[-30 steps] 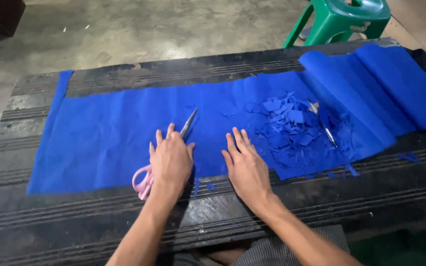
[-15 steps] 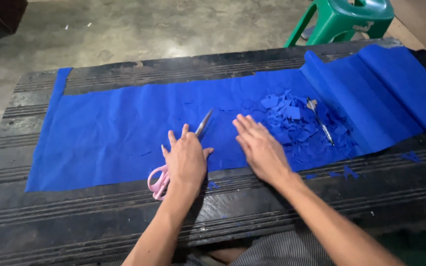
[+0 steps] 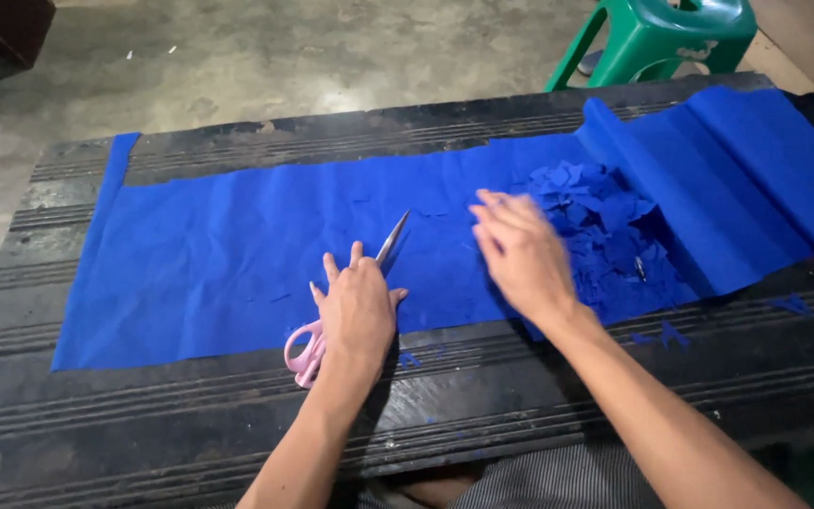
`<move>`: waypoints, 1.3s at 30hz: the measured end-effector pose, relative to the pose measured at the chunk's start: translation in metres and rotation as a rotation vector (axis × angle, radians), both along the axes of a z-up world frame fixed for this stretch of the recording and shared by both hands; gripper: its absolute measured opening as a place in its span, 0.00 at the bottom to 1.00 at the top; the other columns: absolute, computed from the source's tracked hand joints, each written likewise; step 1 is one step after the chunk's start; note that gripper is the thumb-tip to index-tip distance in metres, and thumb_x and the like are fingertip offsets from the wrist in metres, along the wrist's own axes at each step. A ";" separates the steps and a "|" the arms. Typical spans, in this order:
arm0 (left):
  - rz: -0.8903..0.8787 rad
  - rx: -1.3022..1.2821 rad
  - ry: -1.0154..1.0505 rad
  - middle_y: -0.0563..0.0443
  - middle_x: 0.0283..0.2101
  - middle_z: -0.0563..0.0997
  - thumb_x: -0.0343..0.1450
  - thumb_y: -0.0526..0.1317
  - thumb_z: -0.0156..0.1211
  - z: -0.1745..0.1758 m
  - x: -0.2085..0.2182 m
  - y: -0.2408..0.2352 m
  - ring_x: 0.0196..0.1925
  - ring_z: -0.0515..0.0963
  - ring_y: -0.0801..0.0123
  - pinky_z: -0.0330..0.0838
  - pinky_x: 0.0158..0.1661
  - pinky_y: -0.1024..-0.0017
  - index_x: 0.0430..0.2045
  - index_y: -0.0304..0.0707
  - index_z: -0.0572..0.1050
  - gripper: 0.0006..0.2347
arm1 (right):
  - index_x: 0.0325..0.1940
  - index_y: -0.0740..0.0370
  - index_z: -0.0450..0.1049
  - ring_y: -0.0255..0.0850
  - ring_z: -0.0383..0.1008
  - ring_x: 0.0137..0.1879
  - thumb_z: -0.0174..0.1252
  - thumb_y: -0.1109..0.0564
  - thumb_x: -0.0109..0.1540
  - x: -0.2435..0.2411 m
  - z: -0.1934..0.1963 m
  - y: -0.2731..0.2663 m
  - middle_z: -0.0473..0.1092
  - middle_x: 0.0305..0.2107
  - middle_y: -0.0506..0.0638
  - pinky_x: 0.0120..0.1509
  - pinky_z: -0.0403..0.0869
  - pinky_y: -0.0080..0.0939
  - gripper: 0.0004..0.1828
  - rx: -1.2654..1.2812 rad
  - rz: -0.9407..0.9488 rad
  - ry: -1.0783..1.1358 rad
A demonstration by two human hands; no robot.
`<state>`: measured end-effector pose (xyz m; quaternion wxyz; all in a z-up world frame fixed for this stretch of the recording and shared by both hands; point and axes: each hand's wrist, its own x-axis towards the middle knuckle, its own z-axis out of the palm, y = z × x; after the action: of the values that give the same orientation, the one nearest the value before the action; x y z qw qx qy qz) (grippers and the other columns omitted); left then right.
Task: The person uses pink-handled scissors to cut a blue fabric sheet into small, irregular pieces. They hold the fabric with their left hand and cut with their right, accumulating a pile of cut pieces on the dark wooden table.
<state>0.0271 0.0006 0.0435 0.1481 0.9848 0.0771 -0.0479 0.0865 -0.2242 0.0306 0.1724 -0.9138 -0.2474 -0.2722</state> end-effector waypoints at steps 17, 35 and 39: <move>0.010 0.149 -0.121 0.49 0.56 0.77 0.71 0.45 0.62 -0.017 0.016 -0.018 0.65 0.72 0.49 0.68 0.58 0.39 0.45 0.37 0.76 0.14 | 0.48 0.58 0.82 0.54 0.77 0.50 0.59 0.48 0.66 0.013 -0.016 -0.055 0.77 0.45 0.53 0.51 0.75 0.52 0.14 -0.114 -0.503 0.006; -0.258 -0.715 -0.042 0.37 0.29 0.84 0.66 0.42 0.58 0.007 0.096 -0.163 0.40 0.87 0.40 0.82 0.38 0.49 0.28 0.36 0.78 0.08 | 0.47 0.64 0.81 0.55 0.77 0.51 0.59 0.66 0.66 0.005 -0.013 -0.099 0.76 0.44 0.56 0.56 0.74 0.51 0.07 0.191 -0.360 -0.166; -0.310 -0.951 0.044 0.48 0.22 0.85 0.65 0.38 0.65 0.065 0.059 -0.154 0.23 0.87 0.59 0.83 0.35 0.65 0.20 0.42 0.71 0.07 | 0.48 0.56 0.82 0.49 0.79 0.48 0.64 0.66 0.65 0.029 -0.030 -0.154 0.76 0.39 0.48 0.53 0.76 0.46 0.11 0.175 -0.413 -0.086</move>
<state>0.0864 -0.1537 0.1086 0.5701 0.8069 -0.0974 -0.1201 0.1151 -0.3779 0.0008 0.1812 -0.9141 -0.0376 -0.3609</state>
